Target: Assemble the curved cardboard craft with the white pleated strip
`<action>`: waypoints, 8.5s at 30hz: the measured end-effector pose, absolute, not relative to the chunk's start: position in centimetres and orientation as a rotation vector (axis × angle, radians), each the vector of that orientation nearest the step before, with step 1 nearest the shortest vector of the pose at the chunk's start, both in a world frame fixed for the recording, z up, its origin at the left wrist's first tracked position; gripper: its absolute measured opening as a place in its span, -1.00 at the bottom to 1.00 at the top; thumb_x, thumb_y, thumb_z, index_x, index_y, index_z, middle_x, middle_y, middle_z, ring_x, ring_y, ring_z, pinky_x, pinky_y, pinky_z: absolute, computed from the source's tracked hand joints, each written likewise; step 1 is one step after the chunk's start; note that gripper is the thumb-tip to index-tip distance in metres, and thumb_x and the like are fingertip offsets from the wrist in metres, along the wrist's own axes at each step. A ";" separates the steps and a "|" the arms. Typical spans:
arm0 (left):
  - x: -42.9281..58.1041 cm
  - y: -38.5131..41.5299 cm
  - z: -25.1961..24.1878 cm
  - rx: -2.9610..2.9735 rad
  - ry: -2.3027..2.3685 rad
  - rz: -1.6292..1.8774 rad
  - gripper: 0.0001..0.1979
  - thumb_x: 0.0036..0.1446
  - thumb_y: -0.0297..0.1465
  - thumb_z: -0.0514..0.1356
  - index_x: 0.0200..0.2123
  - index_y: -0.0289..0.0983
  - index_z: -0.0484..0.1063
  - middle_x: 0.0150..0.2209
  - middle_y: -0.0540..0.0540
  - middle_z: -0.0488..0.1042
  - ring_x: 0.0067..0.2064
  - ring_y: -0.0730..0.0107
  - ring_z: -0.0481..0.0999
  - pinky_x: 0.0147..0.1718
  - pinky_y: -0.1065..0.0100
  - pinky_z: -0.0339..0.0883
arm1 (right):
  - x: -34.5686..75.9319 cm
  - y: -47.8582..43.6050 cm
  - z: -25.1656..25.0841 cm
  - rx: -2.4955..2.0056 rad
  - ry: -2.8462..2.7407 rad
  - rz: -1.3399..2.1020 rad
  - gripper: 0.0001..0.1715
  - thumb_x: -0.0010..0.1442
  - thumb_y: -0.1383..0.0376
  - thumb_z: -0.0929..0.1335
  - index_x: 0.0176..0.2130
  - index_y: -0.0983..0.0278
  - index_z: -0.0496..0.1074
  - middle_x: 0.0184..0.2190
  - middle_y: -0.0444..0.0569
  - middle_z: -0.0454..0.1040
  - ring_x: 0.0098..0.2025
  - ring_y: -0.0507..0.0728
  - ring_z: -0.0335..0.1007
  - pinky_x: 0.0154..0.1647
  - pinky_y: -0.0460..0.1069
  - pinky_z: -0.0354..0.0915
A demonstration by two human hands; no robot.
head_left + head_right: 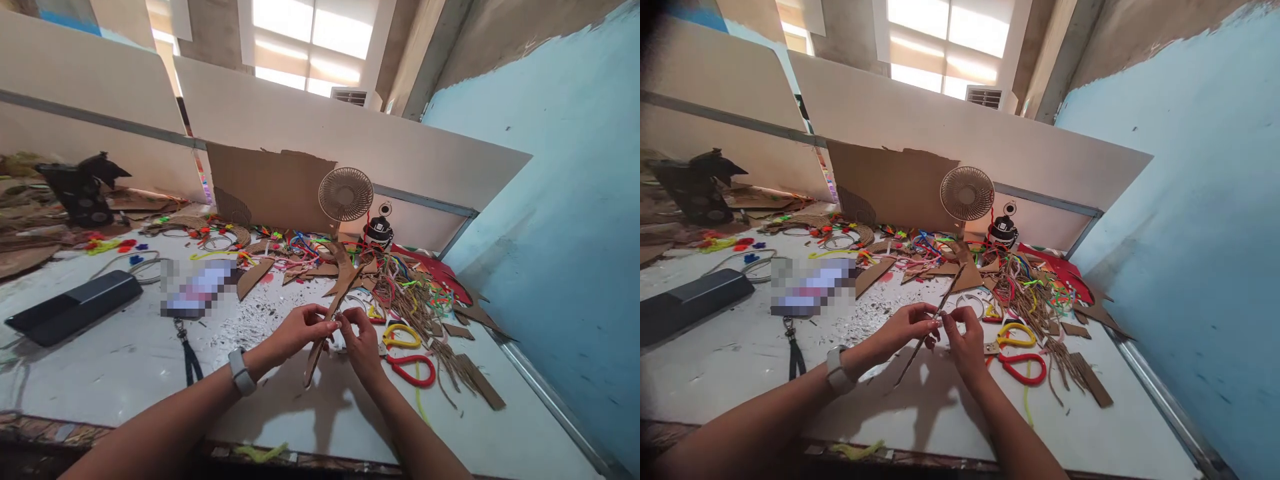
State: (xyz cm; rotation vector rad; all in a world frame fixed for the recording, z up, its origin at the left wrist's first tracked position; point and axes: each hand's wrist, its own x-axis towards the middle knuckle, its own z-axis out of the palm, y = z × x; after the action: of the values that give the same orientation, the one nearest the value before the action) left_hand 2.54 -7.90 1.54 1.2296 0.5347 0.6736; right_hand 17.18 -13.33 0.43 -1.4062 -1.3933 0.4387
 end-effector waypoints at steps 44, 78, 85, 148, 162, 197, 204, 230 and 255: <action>1.8 -5.7 0.0 1.975 1.084 0.866 -0.44 -0.19 0.01 0.19 -0.22 -0.29 0.48 -0.39 -0.12 0.52 -0.41 0.29 0.43 -0.46 0.40 0.14 | 17.9 -12.0 -0.4 -1.354 -1.278 0.722 -0.72 0.06 0.12 0.32 -0.33 0.28 0.39 -0.38 -0.07 0.44 -0.29 0.10 0.33 -0.21 -0.02 0.24; 1.6 -6.5 0.3 2.289 1.261 0.784 -0.53 -0.09 -0.02 0.11 -0.22 -0.24 0.37 -0.37 -0.07 0.50 -0.37 0.28 0.46 -0.47 0.41 0.14 | 16.9 -12.6 -0.2 -1.352 -1.248 0.765 -0.79 0.04 0.21 0.34 -0.38 0.30 0.46 -0.40 -0.07 0.47 -0.33 0.08 0.33 -0.24 -0.04 0.21; 1.6 -6.6 0.5 2.309 1.247 0.773 -0.55 -0.08 -0.02 0.11 -0.26 -0.24 0.37 -0.39 -0.06 0.50 -0.39 0.31 0.45 -0.50 0.42 0.11 | 17.0 -12.5 -0.2 -1.371 -1.262 0.750 -0.78 0.04 0.19 0.34 -0.39 0.31 0.46 -0.42 -0.06 0.46 -0.33 0.09 0.33 -0.25 -0.04 0.21; 1.6 -6.6 0.6 2.282 1.246 0.722 -0.51 -0.09 0.01 0.10 -0.22 -0.25 0.37 -0.38 -0.09 0.51 -0.36 0.26 0.47 -0.47 0.40 0.16 | 16.5 -12.9 0.4 -1.349 -1.309 0.742 -0.76 0.06 0.19 0.29 -0.49 0.30 0.40 -0.53 -0.11 0.37 -0.44 0.05 0.22 -0.37 -0.08 0.19; 1.8 -8.0 1.2 2.494 1.297 0.753 -0.47 -0.05 -0.08 0.13 -0.09 -0.31 0.25 -0.22 -0.22 0.46 -0.23 0.13 0.47 -0.37 0.33 0.25 | 16.6 -13.1 -0.4 -1.301 -1.116 0.859 -0.81 -0.03 0.23 0.32 -0.55 0.30 0.39 -0.57 -0.13 0.39 -0.50 0.03 0.25 -0.44 -0.08 0.19; 1.6 -6.8 1.1 2.213 1.268 0.857 -0.39 -0.12 0.07 0.10 -0.13 -0.26 0.33 -0.34 -0.10 0.51 -0.33 0.24 0.48 -0.44 0.38 0.21 | 16.6 -12.5 -1.1 -1.100 -0.906 1.004 -0.82 -0.05 0.25 0.39 -0.38 0.30 0.49 -0.41 -0.03 0.51 -0.33 0.07 0.41 -0.18 -0.02 0.29; 1.8 -7.0 0.5 2.208 1.248 0.878 -0.37 -0.14 0.10 0.10 -0.14 -0.24 0.34 -0.33 -0.11 0.51 -0.33 0.22 0.49 -0.43 0.38 0.21 | 17.2 -12.4 -1.6 -1.181 -1.023 0.884 -0.79 -0.01 0.20 0.37 -0.39 0.29 0.48 -0.42 0.00 0.49 -0.34 0.12 0.39 -0.19 0.02 0.28; 1.8 -7.0 0.6 2.194 1.241 0.806 -0.29 -0.17 0.17 0.04 -0.15 -0.29 0.36 -0.37 -0.14 0.51 -0.35 0.21 0.48 -0.45 0.37 0.18 | 16.8 -12.6 -0.5 -1.350 -1.096 0.750 -0.79 -0.04 0.20 0.38 -0.44 0.31 0.50 -0.49 -0.07 0.50 -0.39 0.10 0.37 -0.27 -0.01 0.25; 2.5 -6.3 -0.8 1.454 0.574 0.567 -0.50 -0.02 -0.08 0.12 -0.19 -0.40 0.40 -0.30 -0.17 0.49 -0.42 0.39 0.45 -0.43 0.37 0.34 | 17.0 -12.7 -0.3 -1.283 -1.230 0.806 -0.78 0.03 0.21 0.33 -0.40 0.30 0.50 -0.50 -0.07 0.51 -0.47 0.07 0.40 -0.40 -0.05 0.31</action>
State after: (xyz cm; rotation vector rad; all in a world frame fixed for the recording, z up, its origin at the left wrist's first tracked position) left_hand 2.51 -6.29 -0.75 1.4540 0.5745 0.5669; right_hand 17.04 -12.66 -0.32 -1.2834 -1.2303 0.8056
